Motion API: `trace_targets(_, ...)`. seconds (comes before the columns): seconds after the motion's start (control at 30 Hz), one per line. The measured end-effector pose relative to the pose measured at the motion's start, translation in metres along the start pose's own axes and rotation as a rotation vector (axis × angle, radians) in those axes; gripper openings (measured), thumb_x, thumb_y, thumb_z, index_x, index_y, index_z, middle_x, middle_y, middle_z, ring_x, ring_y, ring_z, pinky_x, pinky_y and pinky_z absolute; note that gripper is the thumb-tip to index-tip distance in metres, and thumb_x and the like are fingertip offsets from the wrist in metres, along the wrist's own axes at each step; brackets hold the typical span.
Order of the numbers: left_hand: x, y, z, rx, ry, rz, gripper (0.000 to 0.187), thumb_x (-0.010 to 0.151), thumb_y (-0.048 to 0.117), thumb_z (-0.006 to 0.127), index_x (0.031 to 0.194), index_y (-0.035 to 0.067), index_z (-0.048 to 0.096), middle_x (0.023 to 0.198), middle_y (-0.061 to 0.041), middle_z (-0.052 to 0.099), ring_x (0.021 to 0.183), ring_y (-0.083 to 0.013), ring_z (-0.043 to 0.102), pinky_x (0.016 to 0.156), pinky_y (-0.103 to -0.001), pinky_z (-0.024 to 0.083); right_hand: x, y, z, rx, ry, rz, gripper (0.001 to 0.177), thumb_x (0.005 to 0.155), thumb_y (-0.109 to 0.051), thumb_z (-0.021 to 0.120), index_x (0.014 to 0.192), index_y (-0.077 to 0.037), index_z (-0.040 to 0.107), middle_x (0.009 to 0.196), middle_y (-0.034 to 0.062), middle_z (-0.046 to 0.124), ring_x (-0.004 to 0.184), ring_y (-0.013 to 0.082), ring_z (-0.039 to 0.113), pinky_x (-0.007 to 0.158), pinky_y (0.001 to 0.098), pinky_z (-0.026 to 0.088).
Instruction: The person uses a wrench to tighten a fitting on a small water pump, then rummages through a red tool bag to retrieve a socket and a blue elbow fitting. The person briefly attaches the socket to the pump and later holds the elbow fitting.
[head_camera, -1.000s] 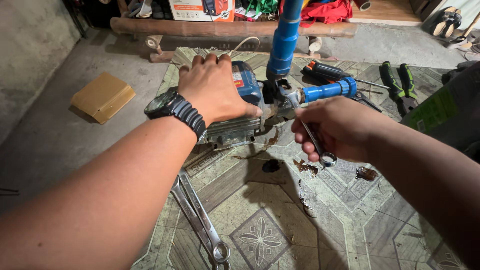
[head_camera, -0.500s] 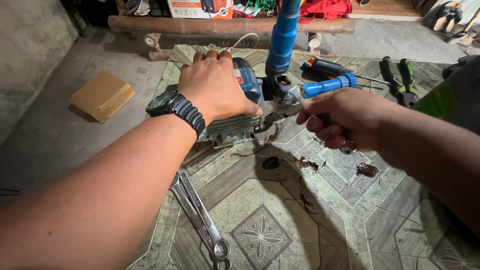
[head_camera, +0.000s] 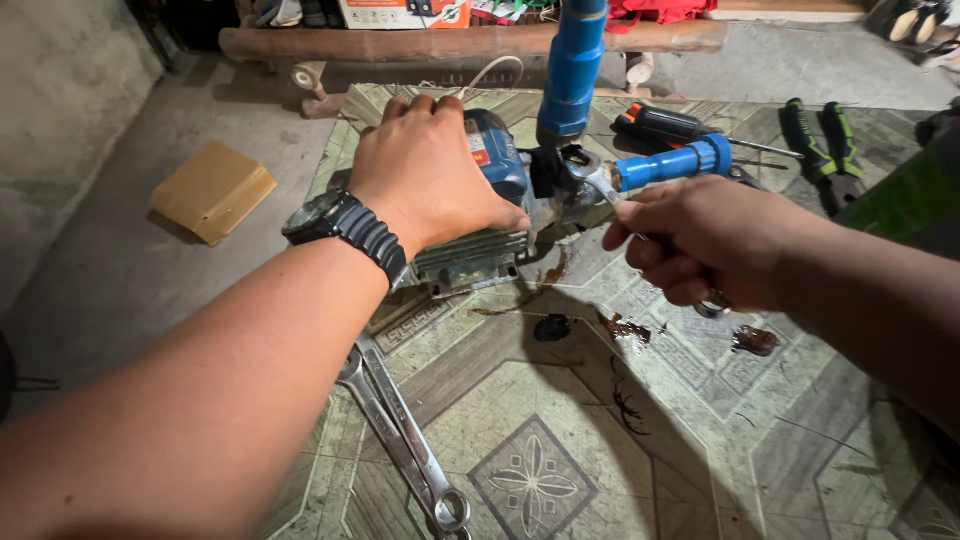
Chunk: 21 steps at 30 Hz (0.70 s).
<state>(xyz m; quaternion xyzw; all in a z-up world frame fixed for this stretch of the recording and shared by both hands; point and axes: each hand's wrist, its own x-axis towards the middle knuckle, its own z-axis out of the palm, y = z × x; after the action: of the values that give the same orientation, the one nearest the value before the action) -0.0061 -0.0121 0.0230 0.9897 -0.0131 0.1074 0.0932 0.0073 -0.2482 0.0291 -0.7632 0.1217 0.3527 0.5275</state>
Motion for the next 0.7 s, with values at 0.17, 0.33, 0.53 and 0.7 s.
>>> trace_targets(0.17, 0.001, 0.000, 0.001, -0.019, 0.009, 0.011, 0.105, 0.047, 0.063, 0.095, 0.123, 0.000, 0.059, 0.127, -0.018, 0.061, 0.120, -0.0374, 0.056, 0.099, -0.045, 0.048, 0.004, 0.005, -0.003, -0.011, -0.009, -0.003, 0.035, 0.105, -0.034, 0.046, 0.099, -0.001, 0.056, 0.062, 0.0004, 0.033, 0.048, 0.0107, 0.025, 0.041, 0.0291, 0.021)
trace_targets(0.33, 0.001, 0.000, 0.001, -0.022, 0.019, 0.002, 0.104, 0.046, 0.062, 0.095, 0.122, -0.001, 0.061, 0.126, -0.017, 0.062, 0.119, -0.0374, 0.057, 0.100, -0.044, 0.049, 0.010, 0.005, -0.011, -0.026, -0.048, -0.011, 0.035, 0.105, -0.034, 0.048, 0.100, -0.001, 0.057, 0.062, 0.0002, 0.032, 0.048, 0.0114, 0.024, 0.040, 0.0298, 0.021)
trace_targets(0.53, 0.003, -0.003, 0.005, -0.029, 0.075, 0.036, 0.106, 0.043, 0.063, 0.096, 0.120, -0.001, 0.062, 0.123, -0.019, 0.063, 0.118, -0.0383, 0.057, 0.098, -0.046, 0.048, 0.016, 0.008, -0.015, -0.023, -0.084, -0.023, 0.036, 0.105, -0.033, 0.049, 0.104, 0.002, 0.058, 0.062, 0.0010, 0.033, 0.048, 0.0119, 0.025, 0.039, 0.0306, 0.023)
trace_targets(0.7, 0.004, -0.006, 0.010, -0.043, 0.074, 0.029, 0.107, 0.043, 0.062, 0.096, 0.121, -0.002, 0.062, 0.123, -0.018, 0.064, 0.118, -0.0374, 0.057, 0.098, -0.045, 0.049, 0.017, 0.009, -0.017, -0.051, -0.065, 0.002, 0.038, 0.103, -0.034, 0.050, 0.107, 0.003, 0.059, 0.062, 0.0009, 0.034, 0.047, 0.0118, 0.025, 0.038, 0.0308, 0.022)
